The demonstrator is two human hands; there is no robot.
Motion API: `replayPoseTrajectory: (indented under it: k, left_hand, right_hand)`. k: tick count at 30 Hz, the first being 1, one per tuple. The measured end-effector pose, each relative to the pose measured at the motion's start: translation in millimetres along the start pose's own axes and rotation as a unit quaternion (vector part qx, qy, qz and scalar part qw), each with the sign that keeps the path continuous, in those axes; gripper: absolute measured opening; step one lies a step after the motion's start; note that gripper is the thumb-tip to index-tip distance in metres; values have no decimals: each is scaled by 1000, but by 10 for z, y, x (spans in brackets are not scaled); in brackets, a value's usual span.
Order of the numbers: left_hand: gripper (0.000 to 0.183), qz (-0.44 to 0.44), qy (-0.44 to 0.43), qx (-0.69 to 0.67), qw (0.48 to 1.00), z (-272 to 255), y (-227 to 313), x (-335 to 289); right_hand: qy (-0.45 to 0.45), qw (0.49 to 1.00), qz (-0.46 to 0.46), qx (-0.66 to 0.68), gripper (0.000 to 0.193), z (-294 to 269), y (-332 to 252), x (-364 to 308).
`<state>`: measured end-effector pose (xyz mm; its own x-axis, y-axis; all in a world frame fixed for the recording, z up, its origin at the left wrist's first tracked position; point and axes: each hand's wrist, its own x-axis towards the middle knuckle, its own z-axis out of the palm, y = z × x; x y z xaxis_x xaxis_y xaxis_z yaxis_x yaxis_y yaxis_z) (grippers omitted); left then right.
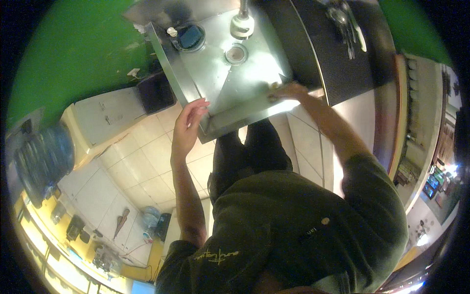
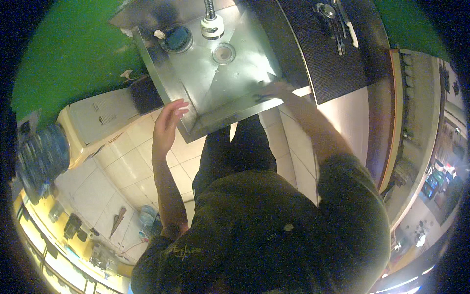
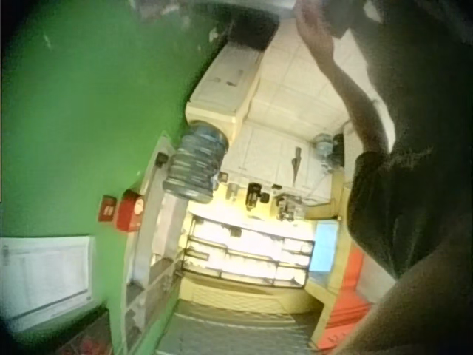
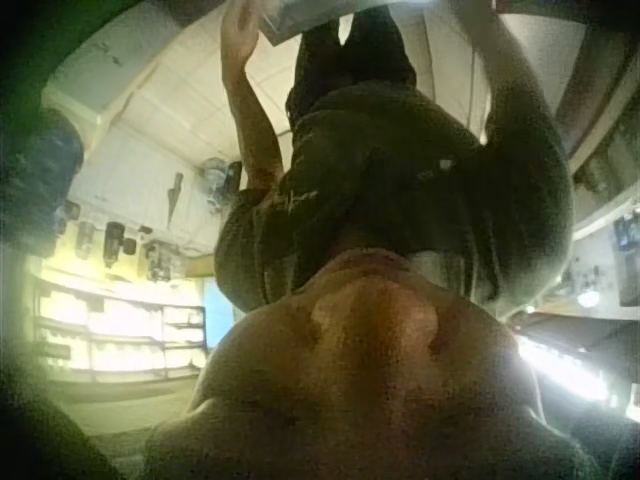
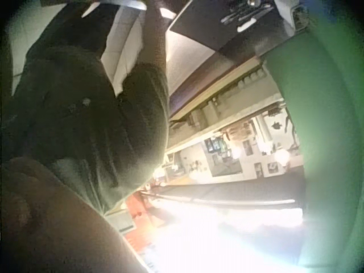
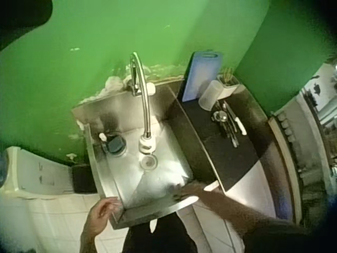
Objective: The person scrubs a stainless steel sink with a yellow sponge under running water, rinses the sponge, and wipes the sink basin and faucet. Then the person dries their hands with a yellow cloth and mops the tiled floor with a mop.
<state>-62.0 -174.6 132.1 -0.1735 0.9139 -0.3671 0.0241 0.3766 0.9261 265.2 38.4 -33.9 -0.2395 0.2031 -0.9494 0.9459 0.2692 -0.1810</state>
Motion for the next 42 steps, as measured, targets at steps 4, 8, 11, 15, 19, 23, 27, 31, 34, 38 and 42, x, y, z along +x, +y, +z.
replayPoseTrajectory:
  k: [4, 8, 11, 15, 19, 23, 27, 31, 34, 38, 42]
  left_hand:
    - [30, 44, -44, 64, 996, 228, 270, 324]
    - [32, 100, -203, -9, 974, 181, -89, 993]
    - [36, -31, -246, 20, 969, 349, -923, 1732]
    - [43, 140, -119, 511, 840, 736, -1859, 1906]
    - [42, 69, -141, 333, 930, 767, -1611, 1928]
    - [43, 84, -160, 319, 930, 902, -773, 2053]
    - [44, 84, -162, 305, 934, 954, -36, 1623]
    - [40, 180, -47, 258, 948, 631, 580, 829]
    - [32, 165, 5, 244, 955, 234, 811, 271]
    - [30, 89, 130, 153, 976, -215, 679, -303]
    - [27, -19, 234, 159, 959, -421, 357, -697]
  right_hand:
    - [14, 967, -217, -133, 71, 495, -1862, -227]
    - [130, 907, -351, -191, 68, 903, -2017, -591]
    - [283, 876, -333, -204, 48, 759, -817, -673]
    - [431, 836, -147, -305, 39, 224, 850, -657]
    - [507, 766, -172, -355, 32, 732, 392, -346]
    - [252, 933, -185, -176, 43, 1204, -1165, -157]
    - [195, 962, -50, 187, 40, 1156, -2306, -430]
    - [371, 841, -194, 344, 32, 1282, -2889, -405]
    - [490, 753, -310, 313, 26, 1115, -3269, 67]
    - [548, 714, -343, 267, 21, -289, -3937, 958]
    - [343, 666, -387, 538, 49, -1208, -4241, 1632]
